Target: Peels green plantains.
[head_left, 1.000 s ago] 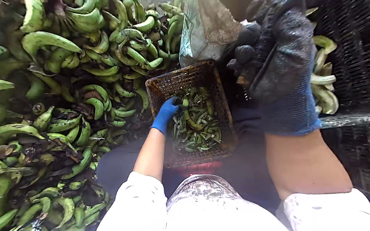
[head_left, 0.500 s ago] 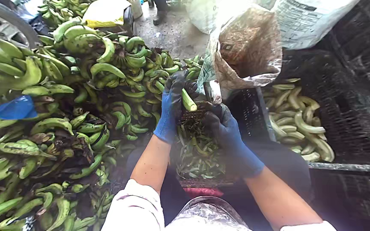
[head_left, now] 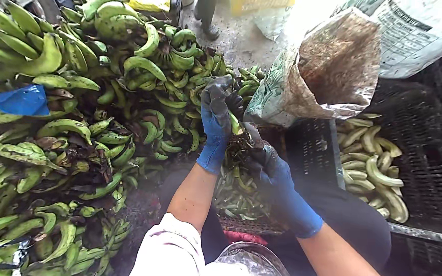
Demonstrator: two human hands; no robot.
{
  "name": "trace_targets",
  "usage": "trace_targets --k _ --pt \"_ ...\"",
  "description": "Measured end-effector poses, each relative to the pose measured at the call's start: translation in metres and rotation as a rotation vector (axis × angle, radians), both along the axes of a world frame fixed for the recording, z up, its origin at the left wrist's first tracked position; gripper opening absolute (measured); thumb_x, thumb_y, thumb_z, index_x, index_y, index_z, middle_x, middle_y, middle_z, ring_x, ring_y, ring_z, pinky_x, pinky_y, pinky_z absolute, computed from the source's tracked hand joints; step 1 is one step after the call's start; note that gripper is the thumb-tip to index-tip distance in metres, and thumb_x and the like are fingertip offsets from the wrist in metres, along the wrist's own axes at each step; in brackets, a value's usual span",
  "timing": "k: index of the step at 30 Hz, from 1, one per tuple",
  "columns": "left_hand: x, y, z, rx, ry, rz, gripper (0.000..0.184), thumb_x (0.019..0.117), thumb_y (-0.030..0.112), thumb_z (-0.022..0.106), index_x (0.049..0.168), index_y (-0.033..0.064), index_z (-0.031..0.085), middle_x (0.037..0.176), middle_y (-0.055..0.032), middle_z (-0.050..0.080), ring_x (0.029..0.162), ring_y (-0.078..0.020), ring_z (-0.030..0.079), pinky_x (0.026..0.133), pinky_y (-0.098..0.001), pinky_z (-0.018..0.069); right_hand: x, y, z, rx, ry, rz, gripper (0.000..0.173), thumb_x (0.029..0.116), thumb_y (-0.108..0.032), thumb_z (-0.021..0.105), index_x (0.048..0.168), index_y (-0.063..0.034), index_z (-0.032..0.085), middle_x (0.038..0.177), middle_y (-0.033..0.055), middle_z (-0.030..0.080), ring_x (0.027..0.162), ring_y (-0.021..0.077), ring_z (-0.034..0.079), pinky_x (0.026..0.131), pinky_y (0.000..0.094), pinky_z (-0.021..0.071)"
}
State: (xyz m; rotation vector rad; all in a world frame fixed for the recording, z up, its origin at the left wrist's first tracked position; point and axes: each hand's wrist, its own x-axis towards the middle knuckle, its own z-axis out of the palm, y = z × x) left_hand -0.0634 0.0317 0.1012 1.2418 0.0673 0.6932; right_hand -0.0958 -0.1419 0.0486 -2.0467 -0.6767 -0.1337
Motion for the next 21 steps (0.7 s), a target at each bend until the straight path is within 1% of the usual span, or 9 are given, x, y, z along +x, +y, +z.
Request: trace_targets --k 4,8,11,13,15,17,19,20,21 --pt "-0.001 -0.002 0.006 0.03 -0.042 0.025 0.034 0.11 0.04 0.038 0.137 0.0246 0.052 0.104 0.0006 0.064 0.079 -0.007 0.063 0.062 -0.0241 0.0567 -0.005 -0.001 0.006 0.052 -0.089 -0.005 0.04 0.1007 -0.036 0.059 0.125 -0.0043 0.065 0.097 0.0067 0.075 0.086 0.0148 0.072 0.074 0.0398 0.0613" --pt "-0.003 -0.001 0.006 0.16 -0.094 0.08 0.035 0.1107 0.032 0.036 0.134 0.0154 0.055 0.113 -0.0014 0.066 0.085 -0.0066 0.064 0.066 -0.0234 0.0571 -0.004 0.003 0.004 -0.081 -0.056 -0.043 0.041 0.1002 -0.037 0.057 0.128 -0.0084 0.064 0.093 0.0062 0.074 0.082 0.0198 0.071 0.07 0.0459 0.059" --pt "-0.009 -0.008 0.01 0.03 0.022 0.012 0.036 0.1105 0.039 0.034 0.132 0.0228 0.057 0.095 0.0003 0.065 0.069 -0.0073 0.061 0.056 -0.024 0.0546 -0.001 0.008 -0.001 -0.129 -0.064 -0.072 0.043 0.0996 -0.038 0.055 0.128 -0.0075 0.065 0.093 0.0084 0.075 0.083 0.0246 0.072 0.071 0.0497 0.0589" --pt "-0.013 -0.016 0.009 -0.098 0.168 -0.102 0.041 0.1098 0.048 0.031 0.128 0.0253 0.059 0.087 -0.0006 0.063 0.066 -0.0108 0.06 0.057 -0.0288 0.0549 0.003 0.014 -0.002 -0.186 -0.035 -0.088 0.045 0.0973 -0.035 0.055 0.128 -0.0031 0.063 0.094 0.0129 0.074 0.087 0.0308 0.073 0.075 0.0548 0.0578" --pt "-0.012 -0.022 0.0 -0.225 0.309 -0.244 0.052 0.1076 0.057 0.027 0.127 0.0225 0.062 0.094 -0.0028 0.066 0.077 -0.0146 0.065 0.069 -0.0356 0.0587 0.01 0.016 0.001 -0.246 0.019 -0.105 0.043 0.0961 -0.032 0.055 0.123 0.0005 0.064 0.093 0.0163 0.073 0.086 0.0352 0.072 0.075 0.0588 0.0563" --pt "-0.006 -0.019 -0.006 -0.314 0.335 -0.349 0.061 0.1063 0.061 0.022 0.127 0.0188 0.061 0.104 -0.0049 0.068 0.09 -0.0177 0.068 0.08 -0.0404 0.059 0.015 0.013 0.003 -0.257 0.074 -0.106 0.041 0.0969 -0.034 0.052 0.118 -0.0005 0.063 0.092 0.0153 0.072 0.086 0.0342 0.072 0.075 0.0589 0.0555" --pt "-0.006 -0.012 -0.011 -0.269 0.272 -0.431 0.062 0.106 0.062 0.021 0.137 0.0224 0.057 0.118 -0.0073 0.068 0.099 -0.0216 0.068 0.085 -0.0431 0.0578 0.015 0.008 0.005 -0.21 0.083 -0.104 0.045 0.0989 -0.041 0.049 0.12 -0.0031 0.064 0.092 0.0122 0.072 0.086 0.0291 0.071 0.074 0.0553 0.0564" --pt "-0.006 -0.009 -0.012 -0.184 0.235 -0.454 0.058 0.107 0.059 0.022 0.144 0.0264 0.053 0.125 -0.0082 0.067 0.101 -0.0231 0.067 0.083 -0.0435 0.0578 0.015 0.007 0.006 -0.188 0.073 -0.107 0.047 0.1001 -0.045 0.049 0.12 -0.005 0.064 0.092 0.0099 0.073 0.086 0.0261 0.072 0.073 0.053 0.0572" --pt "-0.005 -0.008 -0.011 -0.115 0.201 -0.464 0.054 0.1079 0.055 0.024 0.147 0.0279 0.05 0.128 -0.0087 0.066 0.102 -0.0236 0.067 0.083 -0.044 0.0582 0.015 0.006 0.006 -0.18 0.06 -0.119 0.047 0.1004 -0.046 0.049 0.12 -0.0061 0.064 0.092 0.0085 0.073 0.086 0.0247 0.072 0.073 0.0517 0.0576"
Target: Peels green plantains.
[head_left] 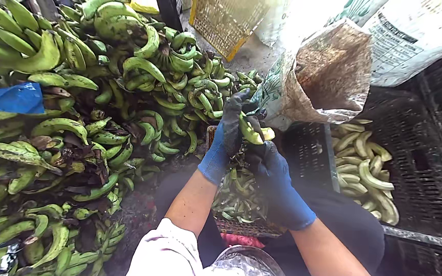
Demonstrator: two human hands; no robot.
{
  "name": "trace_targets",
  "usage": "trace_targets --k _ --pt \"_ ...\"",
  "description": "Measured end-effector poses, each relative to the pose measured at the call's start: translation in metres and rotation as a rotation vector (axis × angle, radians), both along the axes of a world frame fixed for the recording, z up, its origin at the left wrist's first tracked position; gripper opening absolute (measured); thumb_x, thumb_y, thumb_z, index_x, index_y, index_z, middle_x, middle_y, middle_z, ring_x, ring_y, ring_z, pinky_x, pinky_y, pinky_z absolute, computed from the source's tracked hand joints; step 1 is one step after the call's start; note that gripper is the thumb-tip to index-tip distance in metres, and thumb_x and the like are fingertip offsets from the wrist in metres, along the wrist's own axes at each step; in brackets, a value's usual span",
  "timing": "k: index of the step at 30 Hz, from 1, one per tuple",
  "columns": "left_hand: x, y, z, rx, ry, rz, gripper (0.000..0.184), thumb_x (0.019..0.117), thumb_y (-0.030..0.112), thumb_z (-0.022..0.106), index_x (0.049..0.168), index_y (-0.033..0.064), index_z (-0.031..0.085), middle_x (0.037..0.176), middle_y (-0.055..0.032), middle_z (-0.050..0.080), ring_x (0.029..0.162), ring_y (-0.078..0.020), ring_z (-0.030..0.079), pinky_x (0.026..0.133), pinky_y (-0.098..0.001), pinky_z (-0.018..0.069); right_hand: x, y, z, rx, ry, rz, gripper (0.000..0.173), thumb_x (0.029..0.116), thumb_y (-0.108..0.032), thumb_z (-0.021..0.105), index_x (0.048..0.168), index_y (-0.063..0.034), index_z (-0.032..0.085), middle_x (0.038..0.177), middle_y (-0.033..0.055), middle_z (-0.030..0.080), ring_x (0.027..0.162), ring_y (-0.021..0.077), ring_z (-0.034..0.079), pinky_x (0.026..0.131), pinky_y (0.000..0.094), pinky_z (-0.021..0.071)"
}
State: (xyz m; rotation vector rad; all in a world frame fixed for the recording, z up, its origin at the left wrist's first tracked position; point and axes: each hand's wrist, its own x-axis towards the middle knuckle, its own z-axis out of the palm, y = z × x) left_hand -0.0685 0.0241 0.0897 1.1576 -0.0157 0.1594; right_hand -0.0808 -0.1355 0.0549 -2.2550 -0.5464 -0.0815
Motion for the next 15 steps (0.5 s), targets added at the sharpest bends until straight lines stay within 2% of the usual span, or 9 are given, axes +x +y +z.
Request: trace_targets --k 2,3,5,7,9,11,13,15 --pt "0.001 -0.007 0.003 0.061 0.005 0.032 0.053 0.1075 0.056 0.027 0.139 0.0247 0.056 0.117 -0.0063 0.067 0.097 -0.0191 0.066 0.081 -0.0415 0.058 0.002 0.0 -0.001 -0.035 -0.008 -0.034 0.046 0.0991 -0.043 0.051 0.118 -0.004 0.065 0.092 0.0111 0.073 0.086 0.0289 0.072 0.074 0.0549 0.0567" --pt "0.001 -0.011 0.002 0.085 0.045 0.035 0.054 0.1067 0.058 0.028 0.136 0.0244 0.059 0.116 -0.0039 0.067 0.098 -0.0157 0.065 0.081 -0.0383 0.0574 0.004 0.0 0.0 -0.067 0.008 -0.048 0.046 0.0988 -0.042 0.052 0.119 -0.003 0.065 0.093 0.0132 0.073 0.088 0.0317 0.072 0.076 0.057 0.056" --pt "0.0 -0.019 -0.001 0.144 0.091 0.004 0.056 0.1059 0.059 0.031 0.139 0.0217 0.058 0.121 -0.0037 0.067 0.103 -0.0148 0.065 0.085 -0.0381 0.0565 0.007 0.0 0.001 -0.119 0.053 -0.075 0.042 0.0976 -0.035 0.053 0.119 -0.0008 0.066 0.097 0.0186 0.072 0.094 0.038 0.071 0.08 0.0611 0.0534" --pt "-0.001 -0.024 -0.006 0.135 0.116 -0.038 0.048 0.1053 0.052 0.044 0.14 0.0201 0.053 0.119 -0.0042 0.066 0.101 -0.0142 0.065 0.085 -0.0364 0.0566 0.011 -0.002 0.002 -0.142 0.131 -0.073 0.041 0.0993 -0.034 0.052 0.12 -0.0019 0.065 0.102 0.0192 0.072 0.099 0.0382 0.07 0.085 0.0622 0.0525" --pt "0.001 -0.024 -0.01 0.062 0.14 -0.064 0.039 0.1001 0.036 0.06 0.135 0.0179 0.054 0.108 -0.0062 0.068 0.089 -0.0145 0.066 0.074 -0.034 0.0572 0.015 -0.007 0.003 -0.044 0.25 -0.03 0.04 0.0999 -0.038 0.053 0.122 -0.006 0.063 0.101 0.0135 0.072 0.096 0.0291 0.07 0.084 0.0553 0.0544" --pt "0.006 -0.021 -0.016 -0.02 0.114 -0.124 0.042 0.0964 0.02 0.063 0.136 0.0157 0.052 0.11 -0.0068 0.068 0.089 -0.014 0.067 0.073 -0.0324 0.0579 0.022 -0.016 0.011 0.18 0.482 0.045 0.037 0.0986 -0.038 0.058 0.124 -0.0109 0.062 0.095 0.0044 0.071 0.082 0.0147 0.069 0.072 0.0382 0.0595" --pt "0.007 -0.022 -0.021 -0.112 0.09 -0.156 0.042 0.0956 0.014 0.058 0.136 0.0173 0.05 0.11 -0.0054 0.067 0.087 -0.0126 0.067 0.07 -0.0302 0.0579 0.028 -0.026 0.027 0.393 0.751 0.106 0.034 0.0999 -0.03 0.062 0.128 -0.0104 0.06 0.093 0.0061 0.072 0.075 0.0151 0.07 0.065 0.0339 0.0606" --pt "0.009 -0.026 -0.024 -0.207 0.042 -0.143 0.035 0.0985 0.014 0.056 0.132 0.021 0.052 0.106 -0.0037 0.067 0.085 -0.0114 0.067 0.069 -0.029 0.0584 0.029 -0.04 0.044 0.515 0.843 0.122 0.032 0.1008 -0.026 0.063 0.129 -0.0108 0.061 0.094 0.0073 0.072 0.076 0.0167 0.071 0.066 0.034 0.0626"
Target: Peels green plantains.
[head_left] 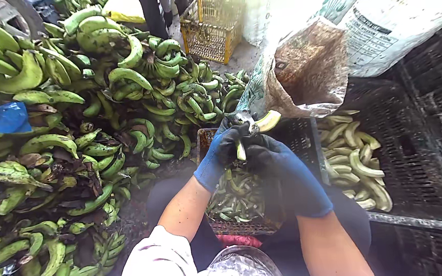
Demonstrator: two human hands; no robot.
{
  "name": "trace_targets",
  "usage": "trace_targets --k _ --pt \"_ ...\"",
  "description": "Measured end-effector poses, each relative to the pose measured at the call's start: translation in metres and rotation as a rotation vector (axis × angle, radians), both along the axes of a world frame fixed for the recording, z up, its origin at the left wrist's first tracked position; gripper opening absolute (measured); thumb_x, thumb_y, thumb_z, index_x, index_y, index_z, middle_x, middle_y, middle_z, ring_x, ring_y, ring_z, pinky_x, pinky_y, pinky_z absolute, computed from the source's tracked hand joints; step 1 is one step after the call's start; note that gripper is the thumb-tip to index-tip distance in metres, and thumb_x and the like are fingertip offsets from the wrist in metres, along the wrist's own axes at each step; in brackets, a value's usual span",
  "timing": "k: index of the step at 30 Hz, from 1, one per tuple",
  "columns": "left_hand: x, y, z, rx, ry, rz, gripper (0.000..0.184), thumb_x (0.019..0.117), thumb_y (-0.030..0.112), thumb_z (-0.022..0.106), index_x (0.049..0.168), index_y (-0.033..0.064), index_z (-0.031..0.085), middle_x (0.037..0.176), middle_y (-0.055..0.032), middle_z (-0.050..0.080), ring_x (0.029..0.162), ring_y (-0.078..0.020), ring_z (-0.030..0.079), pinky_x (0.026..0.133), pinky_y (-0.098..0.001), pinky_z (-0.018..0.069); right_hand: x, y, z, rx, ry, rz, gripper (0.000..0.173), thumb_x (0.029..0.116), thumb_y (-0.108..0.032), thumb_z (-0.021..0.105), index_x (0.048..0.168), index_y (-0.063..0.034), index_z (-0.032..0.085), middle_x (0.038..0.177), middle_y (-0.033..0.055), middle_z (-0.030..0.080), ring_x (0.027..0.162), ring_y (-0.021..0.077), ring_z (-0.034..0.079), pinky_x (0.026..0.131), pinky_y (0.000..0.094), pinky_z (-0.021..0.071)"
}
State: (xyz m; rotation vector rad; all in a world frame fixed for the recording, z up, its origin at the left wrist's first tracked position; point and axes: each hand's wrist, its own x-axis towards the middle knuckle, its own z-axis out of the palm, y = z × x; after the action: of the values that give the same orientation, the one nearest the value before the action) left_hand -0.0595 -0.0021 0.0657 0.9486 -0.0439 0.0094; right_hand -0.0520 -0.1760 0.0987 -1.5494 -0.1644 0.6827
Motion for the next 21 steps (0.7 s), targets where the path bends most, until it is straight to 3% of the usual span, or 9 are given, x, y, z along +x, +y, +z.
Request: trace_targets --k 2,4,7,9,12,14,16,18,21 --pt "0.003 -0.003 -0.002 -0.061 0.002 0.053 0.033 0.1012 0.016 0.052 0.133 0.0224 0.055 0.116 -0.0051 0.067 0.095 -0.0152 0.068 0.076 -0.0334 0.0599 -0.006 -0.021 0.017 0.101 -0.05 -0.105 0.027 0.1016 -0.02 0.057 0.127 -0.0118 0.062 0.09 0.0042 0.07 0.07 0.013 0.067 0.06 0.0294 0.0592" --pt "0.007 -0.008 -0.008 -0.081 0.049 0.1 0.033 0.1011 0.012 0.052 0.134 0.0176 0.056 0.125 -0.0114 0.065 0.103 -0.0241 0.068 0.082 -0.043 0.0602 -0.007 -0.052 0.027 0.311 -0.168 -0.248 0.029 0.1022 -0.018 0.053 0.129 -0.0134 0.062 0.095 0.0033 0.071 0.069 0.0112 0.066 0.056 0.0258 0.0573" --pt "0.008 -0.032 -0.011 0.104 0.132 0.103 0.035 0.0982 0.01 0.058 0.133 0.0161 0.058 0.113 -0.0106 0.069 0.087 -0.0201 0.069 0.071 -0.0378 0.0603 -0.001 -0.088 0.032 0.625 -0.393 -0.392 0.022 0.1031 -0.03 0.055 0.12 -0.0229 0.066 0.098 -0.0039 0.073 0.068 0.0064 0.067 0.056 0.0224 0.0578" --pt "0.015 -0.056 -0.006 0.23 0.132 0.125 0.033 0.0966 0.011 0.063 0.13 0.0132 0.062 0.103 -0.0088 0.069 0.079 -0.0171 0.067 0.067 -0.0354 0.0583 0.001 -0.096 0.035 0.706 -0.488 -0.475 0.02 0.1044 -0.032 0.052 0.117 -0.0249 0.066 0.101 -0.0064 0.073 0.071 0.0051 0.068 0.058 0.022 0.0594" --pt "0.038 -0.089 0.035 0.341 -0.139 0.26 0.034 0.0979 0.009 0.06 0.132 0.0054 0.061 0.125 -0.0078 0.065 0.1 -0.0129 0.065 0.082 -0.0322 0.0577 0.0 -0.109 0.025 0.758 -0.527 -0.584 0.022 0.1068 -0.025 0.047 0.122 -0.0184 0.062 0.108 -0.0009 0.07 0.072 0.0108 0.067 0.059 0.0268 0.06" --pt "0.065 -0.114 0.073 0.272 -0.49 0.41 0.035 0.0953 -0.003 0.057 0.129 -0.0117 0.056 0.132 -0.0208 0.06 0.115 -0.0181 0.062 0.098 -0.0319 0.0535 -0.001 -0.123 0.016 0.697 -0.541 -0.612 0.029 0.1073 -0.026 0.042 0.128 -0.0136 0.057 0.1 0.0005 0.068 0.068 0.0121 0.064 0.059 0.0287 0.0584" --pt "0.1 -0.132 0.1 0.363 -0.745 0.569 0.037 0.0909 -0.006 0.059 0.125 -0.0204 0.055 0.124 -0.0305 0.062 0.114 -0.026 0.064 0.1 -0.0346 0.0525 0.0 -0.141 0.004 0.634 -0.507 -0.58 0.03 0.1055 -0.035 0.045 0.12 -0.0132 0.06 0.084 -0.0011 0.066 0.066 0.0117 0.063 0.06 0.0291 0.0572" --pt "0.14 -0.135 0.104 0.721 -0.67 0.604 0.039 0.0922 0.0 0.064 0.129 -0.0115 0.061 0.124 -0.0248 0.066 0.112 -0.0273 0.066 0.097 -0.037 0.0548 0.005 -0.156 -0.011 0.614 -0.453 -0.534 0.033 0.1053 -0.039 0.045 0.115 -0.013 0.063 0.083 -0.0005 0.067 0.071 0.0118 0.066 0.064 0.0288 0.0586" --pt "0.174 -0.118 0.09 1.166 -0.225 0.468 0.043 0.0988 0.015 0.064 0.141 0.0087 0.06 0.144 -0.0154 0.057 0.125 -0.0275 0.06 0.101 -0.0424 0.0509 0.015 -0.167 -0.031 0.552 -0.468 -0.493 0.034 0.1065 -0.034 0.043 0.122 -0.0106 0.062 0.092 0.001 0.068 0.081 0.014 0.068 0.073 0.0308 0.0593"
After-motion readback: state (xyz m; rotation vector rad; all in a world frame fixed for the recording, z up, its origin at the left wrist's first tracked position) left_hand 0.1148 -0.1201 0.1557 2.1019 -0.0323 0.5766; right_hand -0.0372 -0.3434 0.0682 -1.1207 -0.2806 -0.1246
